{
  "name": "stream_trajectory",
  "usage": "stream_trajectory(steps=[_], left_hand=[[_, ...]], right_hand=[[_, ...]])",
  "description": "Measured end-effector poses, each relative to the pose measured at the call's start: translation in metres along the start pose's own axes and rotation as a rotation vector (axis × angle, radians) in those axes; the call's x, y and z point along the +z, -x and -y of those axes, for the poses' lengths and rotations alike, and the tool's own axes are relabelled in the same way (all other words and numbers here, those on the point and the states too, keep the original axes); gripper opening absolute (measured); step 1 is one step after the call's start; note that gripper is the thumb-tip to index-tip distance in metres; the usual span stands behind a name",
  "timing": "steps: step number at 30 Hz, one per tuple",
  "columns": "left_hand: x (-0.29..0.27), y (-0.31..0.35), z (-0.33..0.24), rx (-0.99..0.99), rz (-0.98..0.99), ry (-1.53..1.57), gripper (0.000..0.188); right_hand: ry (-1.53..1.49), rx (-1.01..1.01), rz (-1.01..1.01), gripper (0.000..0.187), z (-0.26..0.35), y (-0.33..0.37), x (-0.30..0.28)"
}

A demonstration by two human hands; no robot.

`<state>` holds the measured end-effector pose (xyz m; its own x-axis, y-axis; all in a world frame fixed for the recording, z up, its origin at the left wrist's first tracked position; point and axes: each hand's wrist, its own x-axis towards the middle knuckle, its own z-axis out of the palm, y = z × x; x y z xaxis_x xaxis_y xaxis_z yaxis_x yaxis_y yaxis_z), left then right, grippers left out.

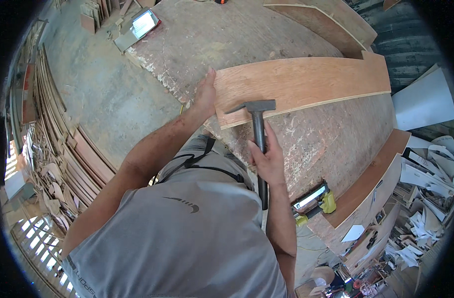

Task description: The person assembles a wooden structure on a workbench using a pneumatic nail gun and a hammer. They align and fasten curved wooden pieces, measure the components with a tape measure, and move the assembled unit to a nearby table saw.

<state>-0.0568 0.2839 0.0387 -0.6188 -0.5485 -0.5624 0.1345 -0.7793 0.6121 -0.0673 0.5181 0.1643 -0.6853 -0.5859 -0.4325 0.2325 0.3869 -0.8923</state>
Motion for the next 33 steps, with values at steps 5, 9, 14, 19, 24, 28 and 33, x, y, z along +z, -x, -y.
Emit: stream_trajectory(steps=[5, 9, 14, 19, 24, 28, 33], left_hand=[[0.004, 0.004, 0.000, 0.017, -0.011, 0.026, 0.049], [0.004, 0.005, 0.001, 0.052, -0.014, 0.036, 0.047], [0.003, 0.002, 0.004, 0.051, -0.030, 0.029, 0.046], [0.001, -0.004, 0.004, 0.061, -0.032, 0.000, 0.046], [0.010, 0.004, -0.002, 0.079, -0.129, -0.086, 0.045], [0.015, 0.008, -0.005, 0.103, -0.135, -0.086, 0.043], [0.020, -0.021, -0.048, 0.165, 0.005, -0.104, 0.042]], right_hand=[[0.126, 0.047, 0.003, 0.069, 0.002, -0.012, 0.017], [0.124, 0.100, 0.014, 0.068, -0.001, -0.011, 0.017], [0.122, 0.132, 0.017, 0.068, -0.006, -0.008, 0.017], [0.251, 0.102, -0.030, 0.068, -0.002, -0.004, 0.022], [0.322, 0.141, -0.043, 0.068, 0.011, -0.003, 0.025], [0.348, 0.170, -0.019, 0.067, 0.023, -0.001, 0.024], [0.508, -0.130, -0.018, 0.065, -0.038, 0.046, -0.011]])
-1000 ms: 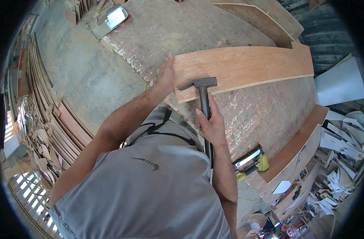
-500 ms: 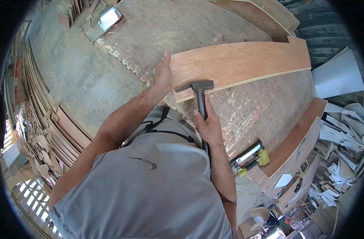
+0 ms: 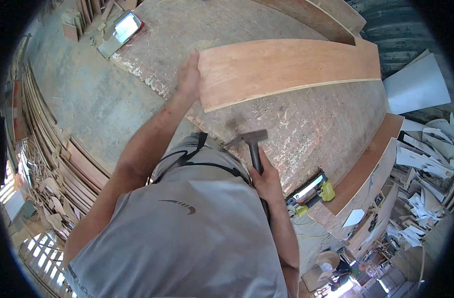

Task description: The person assembles a wooden structure on a workbench using a pneumatic nail gun and a hammer. They align and fasten curved wooden pieces, measure the components with a tape measure, and move the assembled unit to a nearby table saw.

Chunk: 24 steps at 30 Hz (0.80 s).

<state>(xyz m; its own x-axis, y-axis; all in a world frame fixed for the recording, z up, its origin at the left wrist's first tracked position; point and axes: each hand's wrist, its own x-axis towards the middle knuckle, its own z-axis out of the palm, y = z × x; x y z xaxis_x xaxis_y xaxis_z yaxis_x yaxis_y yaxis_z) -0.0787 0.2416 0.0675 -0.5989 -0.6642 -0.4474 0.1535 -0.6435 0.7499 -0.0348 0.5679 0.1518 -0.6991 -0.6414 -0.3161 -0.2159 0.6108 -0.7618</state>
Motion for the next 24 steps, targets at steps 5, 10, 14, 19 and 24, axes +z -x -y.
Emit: stream_trajectory(steps=[5, 10, 14, 19, 24], left_hand=[[-0.009, -0.004, 0.008, 0.039, 0.060, -0.006, 0.048], [-0.010, -0.003, 0.006, 0.024, 0.094, 0.012, 0.045], [-0.008, -0.005, 0.009, 0.054, 0.019, 0.005, 0.044], [-0.009, -0.006, 0.012, 0.078, 0.027, 0.013, 0.043], [-0.009, -0.004, 0.008, 0.056, -0.024, -0.094, 0.044]], right_hand=[[-0.425, 0.327, -0.022, 0.063, 0.033, -0.010, -0.005], [-0.334, 0.159, -0.002, 0.065, 0.064, -0.072, 0.004], [-0.109, 0.000, -0.028, 0.067, 0.063, -0.094, 0.017], [0.023, 0.043, -0.027, 0.067, 0.071, -0.098, 0.018], [0.217, -0.145, -0.056, 0.071, 0.087, -0.096, 0.015]])
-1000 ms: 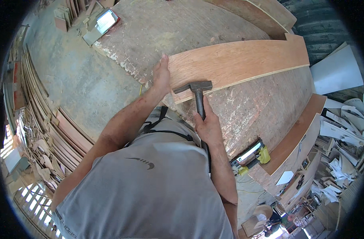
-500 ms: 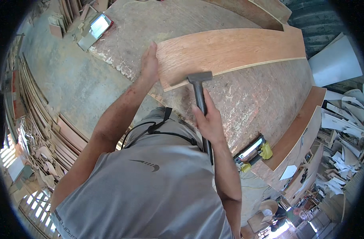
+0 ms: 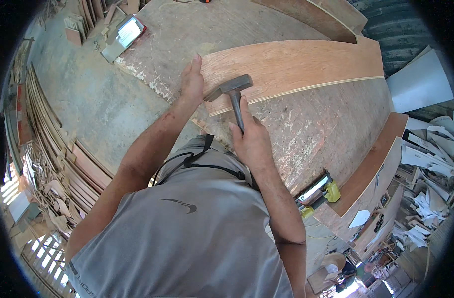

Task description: The person assembles a wooden structure on a workbench using a pneumatic nail gun and a hammer. They align and fasten curved wooden pieces, measure the components with a tape measure, and move the assembled unit to a nearby table saw.

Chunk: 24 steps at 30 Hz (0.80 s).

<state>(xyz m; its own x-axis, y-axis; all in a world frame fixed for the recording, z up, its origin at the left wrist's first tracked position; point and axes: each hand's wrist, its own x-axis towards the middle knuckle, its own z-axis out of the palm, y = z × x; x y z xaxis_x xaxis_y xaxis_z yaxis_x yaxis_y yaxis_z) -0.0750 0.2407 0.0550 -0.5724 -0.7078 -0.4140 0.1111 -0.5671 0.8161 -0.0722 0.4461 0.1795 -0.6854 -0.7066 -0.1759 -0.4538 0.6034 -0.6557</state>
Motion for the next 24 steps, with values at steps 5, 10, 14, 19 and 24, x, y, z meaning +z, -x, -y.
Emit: stream_trajectory(steps=[5, 10, 14, 19, 24], left_hand=[[0.003, 0.003, -0.004, 0.039, -0.002, -0.005, 0.045], [0.005, 0.006, -0.007, 0.003, -0.046, 0.001, 0.043], [0.005, 0.012, -0.015, -0.046, -0.062, -0.060, 0.042], [0.006, 0.008, -0.008, 0.013, -0.055, 0.032, 0.045], [-0.001, 0.011, -0.011, 0.013, -0.036, -0.145, 0.046]], right_hand=[[0.020, -0.036, 0.107, 0.073, 0.017, 0.000, -0.010], [0.089, -0.106, 0.220, 0.076, 0.026, -0.001, -0.019], [0.129, -0.103, 0.300, 0.076, 0.039, -0.009, -0.023], [0.263, -0.065, 0.353, 0.074, 0.048, -0.018, -0.030], [0.344, -0.102, 0.349, 0.071, 0.058, -0.017, -0.028]])
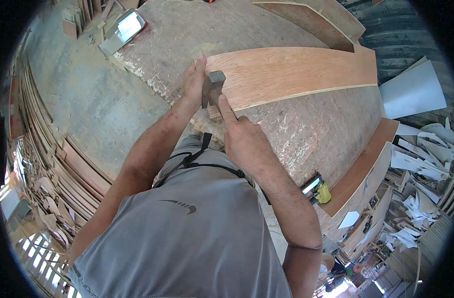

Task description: The person assembles a wooden structure on a workbench using a pneumatic nail gun and a hammer. They align and fasten curved wooden pieces, measure the components with a tape measure, and move the assembled unit to a nearby table saw.

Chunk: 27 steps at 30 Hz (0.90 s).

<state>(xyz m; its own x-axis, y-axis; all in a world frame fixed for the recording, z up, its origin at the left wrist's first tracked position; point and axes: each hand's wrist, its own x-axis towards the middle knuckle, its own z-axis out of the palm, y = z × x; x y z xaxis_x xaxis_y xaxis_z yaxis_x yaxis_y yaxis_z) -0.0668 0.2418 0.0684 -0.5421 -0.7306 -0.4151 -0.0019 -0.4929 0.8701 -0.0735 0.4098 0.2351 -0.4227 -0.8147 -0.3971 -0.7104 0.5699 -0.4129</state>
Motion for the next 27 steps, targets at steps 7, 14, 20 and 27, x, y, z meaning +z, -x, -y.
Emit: stream_trajectory(steps=[7, 14, 20, 27], left_hand=[[0.003, -0.026, 0.004, 0.074, -0.108, -0.121, 0.045], [-0.006, -0.038, -0.007, 0.118, 0.018, 0.023, 0.039], [-0.006, -0.039, -0.003, 0.104, 0.062, 0.140, 0.040], [-0.003, -0.035, 0.000, 0.108, 0.038, 0.180, 0.040]], right_hand=[[-0.054, 0.042, 0.162, 0.070, -0.003, 0.026, 0.008], [-0.384, 0.110, -0.212, 0.066, -0.021, 0.065, 0.022], [-0.430, -0.122, -0.334, 0.066, -0.018, 0.004, 0.031], [-0.196, -0.060, -0.257, 0.065, 0.001, -0.008, 0.031]])
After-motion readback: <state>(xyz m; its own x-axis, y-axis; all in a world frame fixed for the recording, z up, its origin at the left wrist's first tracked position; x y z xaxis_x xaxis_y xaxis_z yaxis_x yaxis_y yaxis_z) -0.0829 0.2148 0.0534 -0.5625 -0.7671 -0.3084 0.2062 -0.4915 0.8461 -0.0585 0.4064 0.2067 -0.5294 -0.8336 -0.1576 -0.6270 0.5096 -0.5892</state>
